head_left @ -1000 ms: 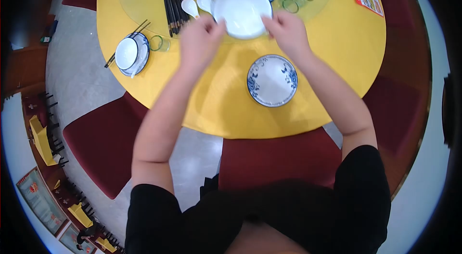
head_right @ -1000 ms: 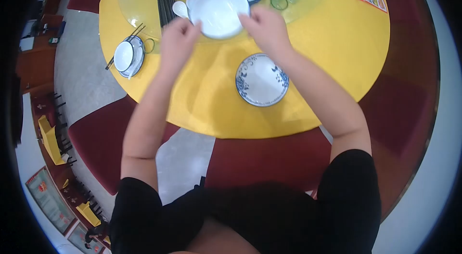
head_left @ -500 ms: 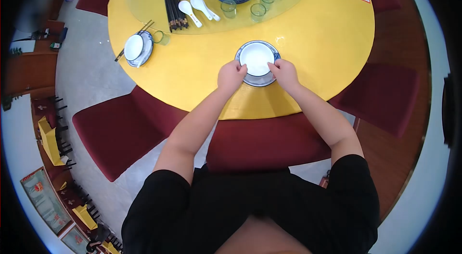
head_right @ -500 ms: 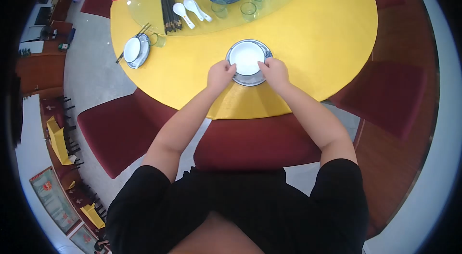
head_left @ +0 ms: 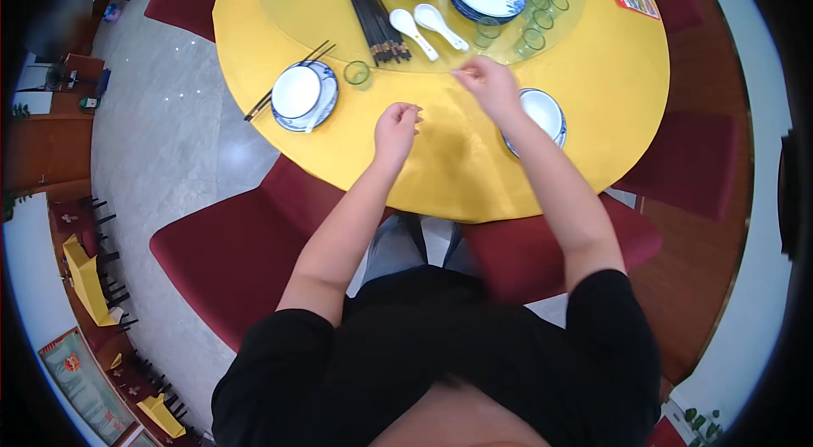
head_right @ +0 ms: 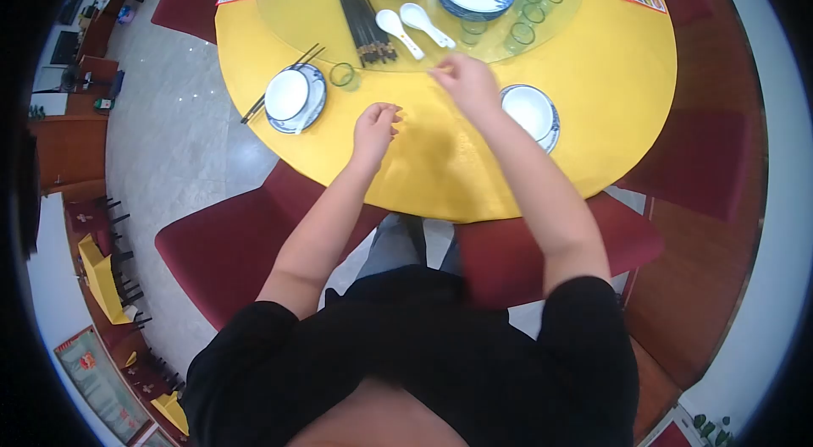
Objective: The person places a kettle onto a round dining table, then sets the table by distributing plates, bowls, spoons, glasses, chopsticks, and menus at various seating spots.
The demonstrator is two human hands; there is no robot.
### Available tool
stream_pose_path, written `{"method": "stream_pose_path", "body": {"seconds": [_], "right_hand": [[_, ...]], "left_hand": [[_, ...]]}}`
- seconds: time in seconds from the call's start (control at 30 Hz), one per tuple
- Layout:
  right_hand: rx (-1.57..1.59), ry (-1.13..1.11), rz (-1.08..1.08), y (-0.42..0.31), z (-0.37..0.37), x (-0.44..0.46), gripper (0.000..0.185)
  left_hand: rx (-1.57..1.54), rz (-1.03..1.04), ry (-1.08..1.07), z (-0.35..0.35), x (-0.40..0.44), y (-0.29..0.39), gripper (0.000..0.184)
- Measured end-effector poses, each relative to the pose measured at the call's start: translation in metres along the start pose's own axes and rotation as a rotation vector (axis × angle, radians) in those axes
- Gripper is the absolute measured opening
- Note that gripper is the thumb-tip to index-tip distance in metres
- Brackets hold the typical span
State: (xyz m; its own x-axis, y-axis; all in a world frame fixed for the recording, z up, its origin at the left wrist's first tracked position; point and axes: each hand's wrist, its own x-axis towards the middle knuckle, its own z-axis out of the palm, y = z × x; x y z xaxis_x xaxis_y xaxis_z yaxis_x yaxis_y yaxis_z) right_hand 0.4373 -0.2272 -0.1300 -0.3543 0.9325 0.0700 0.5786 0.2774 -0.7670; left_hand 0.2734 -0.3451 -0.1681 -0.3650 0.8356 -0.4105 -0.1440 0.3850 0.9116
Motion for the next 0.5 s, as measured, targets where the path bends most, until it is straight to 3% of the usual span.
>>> {"method": "stream_pose_path", "body": {"seconds": [0.07,0.13,0.27,0.37,0.5], "right_hand": [[-0.084,-0.055,0.046,-0.028,0.1,0.055,0.028],[-0.272,-0.004,0.015,-0.042,0.141,0.074,0.03],[-0.476,-0.106,0.181,-0.077,0.136,0.075,0.035],[-0.497,-0.066,0.22,-0.085,0.157,0.09,0.037],[-0.585,-0.179,0.255,-0.114,0.163,0.098,0.037]], "left_hand": [[0.016,0.001,-0.001,-0.071,0.028,0.006,0.017],[0.023,-0.014,-0.002,-0.102,0.012,0.017,0.017],[-0.03,-0.058,-0.011,-0.127,-0.036,0.021,0.017],[-0.068,-0.108,-0.031,-0.159,-0.035,0.019,0.016],[-0.038,-0.14,-0.104,-0.193,-0.037,0.025,0.014]]}}
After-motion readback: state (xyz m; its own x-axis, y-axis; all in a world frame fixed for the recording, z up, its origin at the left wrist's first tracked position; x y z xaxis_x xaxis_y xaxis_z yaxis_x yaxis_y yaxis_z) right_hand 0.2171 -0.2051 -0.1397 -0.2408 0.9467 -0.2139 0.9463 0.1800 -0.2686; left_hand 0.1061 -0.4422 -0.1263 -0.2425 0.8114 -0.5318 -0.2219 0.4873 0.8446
